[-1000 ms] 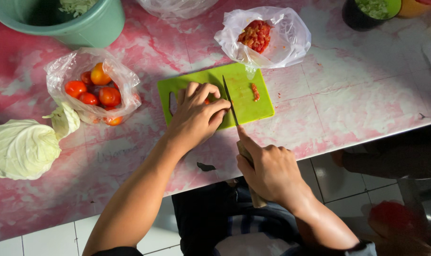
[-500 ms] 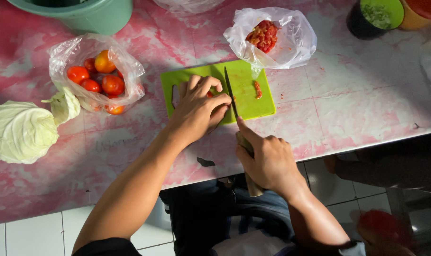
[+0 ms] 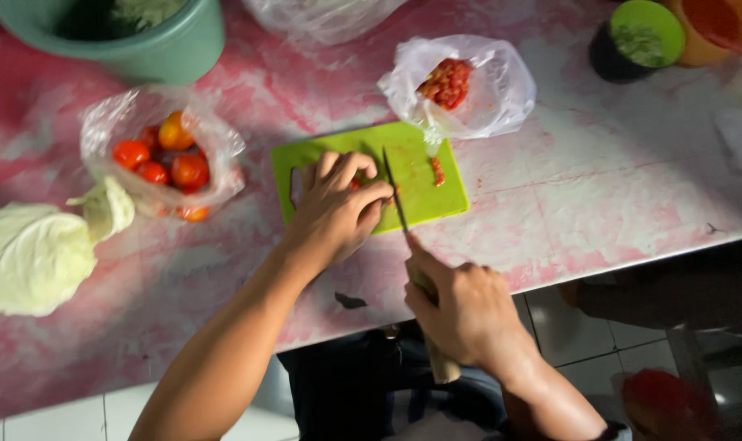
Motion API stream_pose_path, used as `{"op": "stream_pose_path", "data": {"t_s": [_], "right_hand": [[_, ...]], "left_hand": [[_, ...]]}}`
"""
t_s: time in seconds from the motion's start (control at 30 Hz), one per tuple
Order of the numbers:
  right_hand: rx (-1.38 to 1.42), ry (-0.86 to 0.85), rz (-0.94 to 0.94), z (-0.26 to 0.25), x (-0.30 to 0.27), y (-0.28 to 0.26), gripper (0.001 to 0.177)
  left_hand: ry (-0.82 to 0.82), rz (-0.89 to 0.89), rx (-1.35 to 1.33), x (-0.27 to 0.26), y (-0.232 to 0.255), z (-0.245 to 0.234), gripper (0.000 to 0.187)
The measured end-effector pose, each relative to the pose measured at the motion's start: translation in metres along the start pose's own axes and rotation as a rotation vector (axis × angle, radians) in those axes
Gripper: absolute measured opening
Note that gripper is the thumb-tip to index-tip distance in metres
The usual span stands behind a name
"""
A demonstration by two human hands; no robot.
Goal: The person uses a knife to chop chili peppers and tomatoes on a green cutting board, then uses the knife to scrape the chopped pieces into plastic bags.
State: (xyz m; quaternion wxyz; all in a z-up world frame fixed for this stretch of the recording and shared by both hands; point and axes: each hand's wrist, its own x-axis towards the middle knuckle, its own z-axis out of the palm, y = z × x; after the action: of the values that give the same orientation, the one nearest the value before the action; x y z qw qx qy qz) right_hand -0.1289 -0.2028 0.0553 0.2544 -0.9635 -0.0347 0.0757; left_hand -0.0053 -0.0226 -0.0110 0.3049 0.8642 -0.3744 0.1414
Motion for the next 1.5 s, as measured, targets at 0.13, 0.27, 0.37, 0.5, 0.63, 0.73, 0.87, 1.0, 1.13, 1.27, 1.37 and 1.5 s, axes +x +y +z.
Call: {"op": "stream_pose_path", "data": {"t_s": [0.13,0.27,0.37,0.5,0.63,0.73,0.87,1.0,1.13,1.27,1.37,1.5], "right_hand": [[-0.110,-0.034,-0.005,0.011,0.012,-0.001,0.064],[-0.034,0.039,-0.037,0.001,0.017,0.005,0.063],[0.053,-0.025,-0.012,-0.004,0.010,0.004,0.065],[-0.047,-0.033,-0.011,0.009,0.023,0.003,0.066],[0.031,0.041,-0.065,0.001,0.021,0.010,0.065],[-0.022,-0.072,0.018,0.001,0.011,0.005,0.068],[-0.095,-0.042,-0.010,0.009,0.023,0.004,0.069],[-0.011,-0.002,-0.010,0.000,0.015,0.005,0.064],[-0.130,-0.068,0.048,0.013,0.019,-0.002,0.072],[-0.048,0.049,-0.062,0.006,0.022,0.003,0.064],[0.023,0.042,-0.035,-0.002,0.016,-0.001,0.063],[-0.003,-0.030,0.033,0.000,0.007,-0.007,0.063]], "left_hand": [[0.018,-0.034,-0.010,0.000,0.000,-0.002,0.015],[-0.014,-0.044,0.006,-0.002,0.005,-0.008,0.015],[-0.036,-0.070,-0.004,0.001,0.005,-0.008,0.016],[-0.013,-0.070,-0.032,0.002,0.004,-0.008,0.015],[0.001,-0.060,-0.029,-0.002,0.003,-0.007,0.015],[-0.028,-0.074,-0.033,0.000,0.001,-0.005,0.012],[0.011,-0.033,-0.020,-0.002,0.000,-0.005,0.011],[-0.003,-0.036,-0.032,-0.002,0.000,-0.003,0.009],[0.018,-0.028,-0.023,-0.004,-0.001,-0.003,0.008],[0.013,-0.020,-0.052,-0.004,-0.002,-0.003,0.008],[0.024,-0.021,-0.072,-0.005,-0.001,-0.004,0.010],[0.017,-0.058,-0.067,-0.005,-0.002,0.000,0.009]]}}
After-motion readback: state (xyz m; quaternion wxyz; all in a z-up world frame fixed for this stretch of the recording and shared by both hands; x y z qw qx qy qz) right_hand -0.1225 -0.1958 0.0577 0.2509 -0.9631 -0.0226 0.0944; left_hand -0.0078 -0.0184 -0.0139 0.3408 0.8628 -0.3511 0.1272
